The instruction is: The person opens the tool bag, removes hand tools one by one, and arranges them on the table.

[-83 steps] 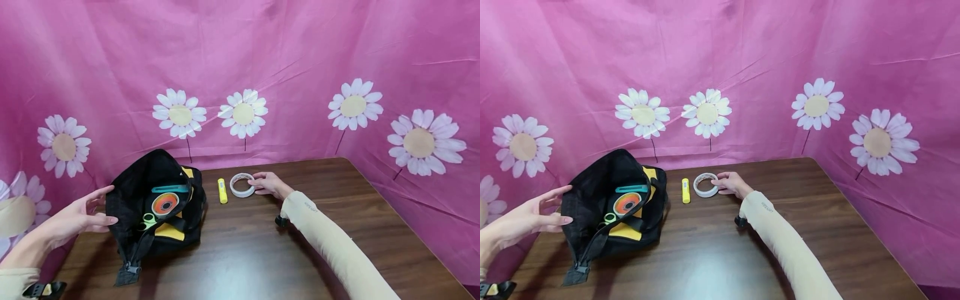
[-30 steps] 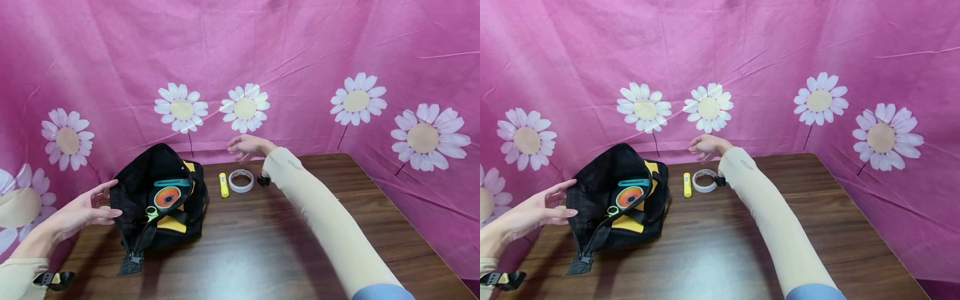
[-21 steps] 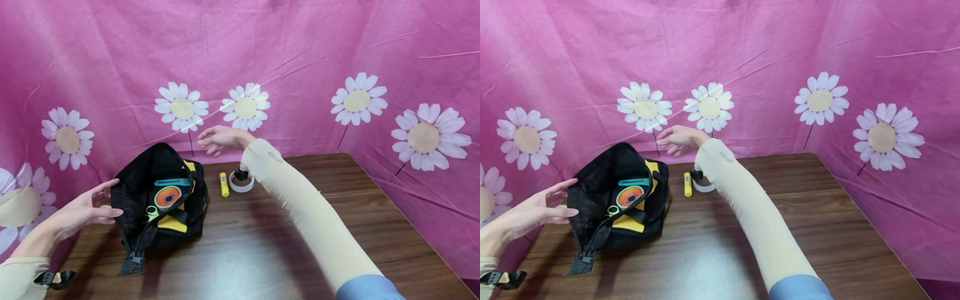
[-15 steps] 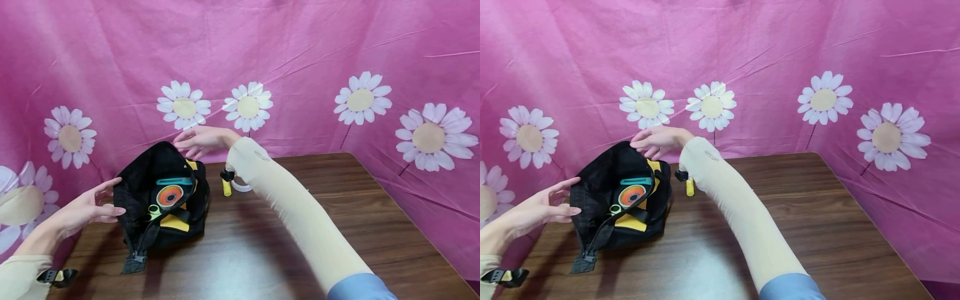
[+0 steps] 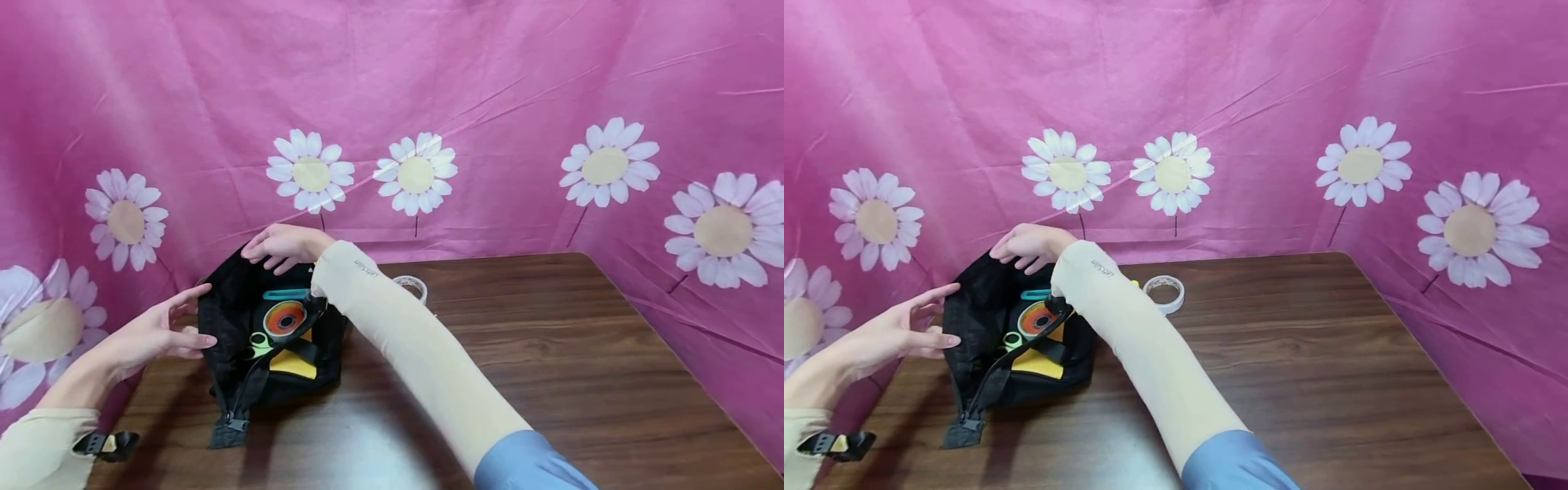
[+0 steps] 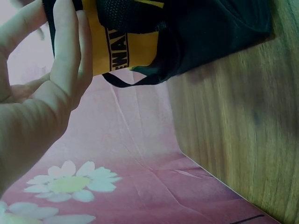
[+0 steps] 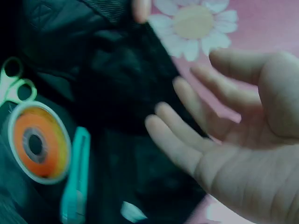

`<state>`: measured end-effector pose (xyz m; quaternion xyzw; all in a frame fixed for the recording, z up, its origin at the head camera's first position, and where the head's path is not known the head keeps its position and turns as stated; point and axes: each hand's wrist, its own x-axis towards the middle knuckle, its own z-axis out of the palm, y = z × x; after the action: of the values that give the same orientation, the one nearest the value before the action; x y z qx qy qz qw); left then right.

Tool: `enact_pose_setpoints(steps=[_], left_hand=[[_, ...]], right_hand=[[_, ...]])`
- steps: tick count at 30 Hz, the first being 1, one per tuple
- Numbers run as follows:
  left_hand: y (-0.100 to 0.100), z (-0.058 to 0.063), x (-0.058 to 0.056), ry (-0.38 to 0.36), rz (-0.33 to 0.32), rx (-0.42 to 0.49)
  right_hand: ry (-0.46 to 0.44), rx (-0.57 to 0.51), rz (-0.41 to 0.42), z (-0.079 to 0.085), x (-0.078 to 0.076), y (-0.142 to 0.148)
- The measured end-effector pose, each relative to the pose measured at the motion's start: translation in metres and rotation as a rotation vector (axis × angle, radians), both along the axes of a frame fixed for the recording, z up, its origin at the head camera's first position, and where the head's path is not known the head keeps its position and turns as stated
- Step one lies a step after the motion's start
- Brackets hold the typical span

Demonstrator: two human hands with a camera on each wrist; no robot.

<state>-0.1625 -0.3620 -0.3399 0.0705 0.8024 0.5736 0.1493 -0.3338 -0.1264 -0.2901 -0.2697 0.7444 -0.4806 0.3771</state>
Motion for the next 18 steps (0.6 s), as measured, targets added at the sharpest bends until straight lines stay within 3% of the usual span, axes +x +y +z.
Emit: enact_pose_setpoints(steps=[5,10,13,18], left_hand=[[0.006,0.006,-0.001,0.000,-0.004,-0.028],[0.010,0.006,-0.004,0.006,-0.004,-0.042],[0.010,0.002,-0.004,0.011,0.006,-0.041],[0.004,-0.005,-0.003,0.031,0.022,-0.019]], right_hand=[[0.012,0.031,-0.150,-0.032,-0.001,-0.018],[-0.022,-0.032,-0.313,-0.067,0.005,-0.030],[-0.030,-0.038,-0.346,-0.082,0.009,-0.034],[0.114,0.029,-0.360,-0.099,0.009,-0.036]])
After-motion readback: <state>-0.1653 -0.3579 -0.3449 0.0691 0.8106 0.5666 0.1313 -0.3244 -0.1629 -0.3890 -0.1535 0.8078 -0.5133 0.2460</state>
